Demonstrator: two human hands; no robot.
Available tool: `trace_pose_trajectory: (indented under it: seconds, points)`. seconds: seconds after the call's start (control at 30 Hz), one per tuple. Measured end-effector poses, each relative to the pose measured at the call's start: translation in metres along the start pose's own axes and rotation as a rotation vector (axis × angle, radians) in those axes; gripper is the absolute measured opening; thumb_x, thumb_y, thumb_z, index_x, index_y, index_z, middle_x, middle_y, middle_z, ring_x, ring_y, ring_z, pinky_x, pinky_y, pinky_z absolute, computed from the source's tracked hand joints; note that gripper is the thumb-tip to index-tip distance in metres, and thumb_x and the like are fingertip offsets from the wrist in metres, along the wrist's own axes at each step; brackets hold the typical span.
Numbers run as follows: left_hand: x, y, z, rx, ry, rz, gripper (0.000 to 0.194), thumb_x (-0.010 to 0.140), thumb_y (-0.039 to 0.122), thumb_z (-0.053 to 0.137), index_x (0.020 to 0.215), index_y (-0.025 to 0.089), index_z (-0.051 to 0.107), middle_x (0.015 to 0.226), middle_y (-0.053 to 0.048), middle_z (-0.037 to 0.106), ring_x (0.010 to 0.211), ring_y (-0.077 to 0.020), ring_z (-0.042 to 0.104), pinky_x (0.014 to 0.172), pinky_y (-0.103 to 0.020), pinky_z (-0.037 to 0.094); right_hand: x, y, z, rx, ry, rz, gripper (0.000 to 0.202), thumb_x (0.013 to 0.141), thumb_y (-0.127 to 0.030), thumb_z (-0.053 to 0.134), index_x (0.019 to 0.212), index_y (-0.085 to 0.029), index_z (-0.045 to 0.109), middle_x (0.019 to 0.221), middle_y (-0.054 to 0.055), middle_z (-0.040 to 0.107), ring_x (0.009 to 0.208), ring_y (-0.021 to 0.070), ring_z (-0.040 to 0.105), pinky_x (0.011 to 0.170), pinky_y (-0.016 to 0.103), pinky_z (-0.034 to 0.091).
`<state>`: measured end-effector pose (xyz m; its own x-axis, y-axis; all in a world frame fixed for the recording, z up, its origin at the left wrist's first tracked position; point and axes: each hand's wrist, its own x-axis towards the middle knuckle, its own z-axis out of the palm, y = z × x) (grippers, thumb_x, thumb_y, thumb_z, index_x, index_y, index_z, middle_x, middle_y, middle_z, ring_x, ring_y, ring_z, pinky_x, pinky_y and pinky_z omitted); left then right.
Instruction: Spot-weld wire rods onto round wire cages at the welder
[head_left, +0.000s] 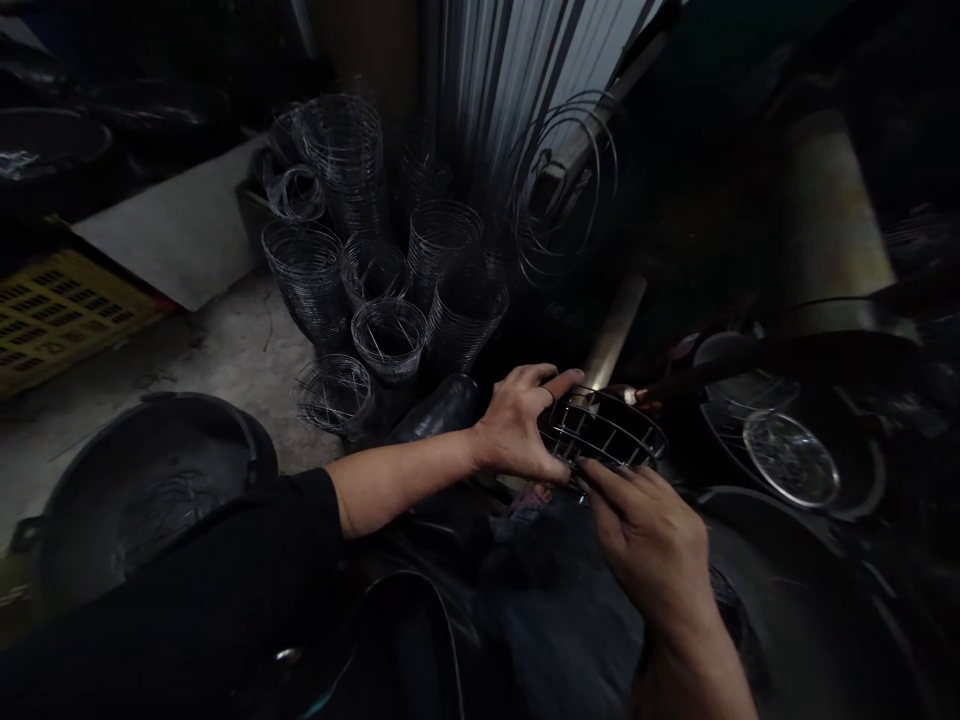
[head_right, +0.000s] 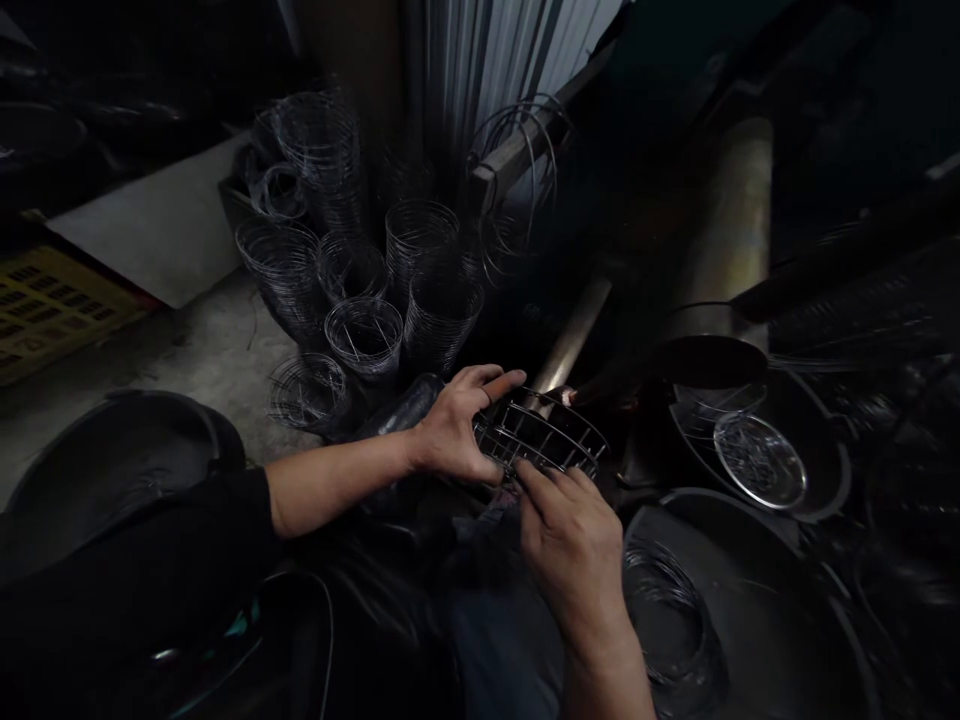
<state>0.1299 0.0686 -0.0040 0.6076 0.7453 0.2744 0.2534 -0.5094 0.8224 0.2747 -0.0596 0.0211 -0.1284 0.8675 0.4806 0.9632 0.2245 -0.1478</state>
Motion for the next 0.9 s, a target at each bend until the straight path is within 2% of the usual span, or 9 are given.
trace_pose_trajectory:
  seconds: [0.23,0.37,0.6,0.9]
  points:
    - [-0.001,0.007,-0.005,-0.027,-0.012,-0.030,0.102,0.041,0.040,0.081,0.137,0.021,0.050,0.136,-0.014,0.048,0.128,-0.0359,0.045,0.108,-0.052,0.039,0.000,-0.002,-0.002,0.036,0.058,-0.038,0.025,0.089,-0.011,0.051,0.102,-0.017,0.072,0.084,0.005,0.074,0.071,0.0176,0.068,0.079,0.034,0.054]
    - [0.007,0.010,-0.007,-0.038,-0.009,-0.029,0.101,0.042,0.038,0.081,0.137,0.020,0.051,0.138,-0.015,0.047,0.128,-0.0358,0.045,0.108,-0.052,0.040,0.005,-0.001,-0.005,0.037,0.095,-0.018,0.023,0.089,-0.012,0.054,0.102,-0.014,0.072,0.084,0.007,0.074,0.070,0.0182,0.066,0.073,0.033,0.053]
    - [0.026,0.008,-0.003,-0.048,0.005,-0.086,0.102,0.040,0.040,0.084,0.136,0.024,0.052,0.137,-0.013,0.047,0.128,-0.0344,0.046,0.107,-0.053,0.040,0.019,0.017,-0.005,-0.003,0.083,-0.005,0.023,0.090,-0.017,0.052,0.098,-0.016,0.074,0.080,0.005,0.073,0.069,0.0176,0.064,0.070,0.031,0.053]
    - [0.032,0.008,-0.004,-0.029,-0.012,-0.110,0.101,0.041,0.037,0.083,0.136,0.020,0.053,0.135,-0.013,0.049,0.124,-0.0333,0.048,0.105,-0.050,0.042,0.021,0.012,0.000,-0.114,0.097,0.014,0.027,0.087,-0.012,0.049,0.095,-0.015,0.075,0.079,0.006,0.073,0.069,0.0174,0.064,0.073,0.031,0.053]
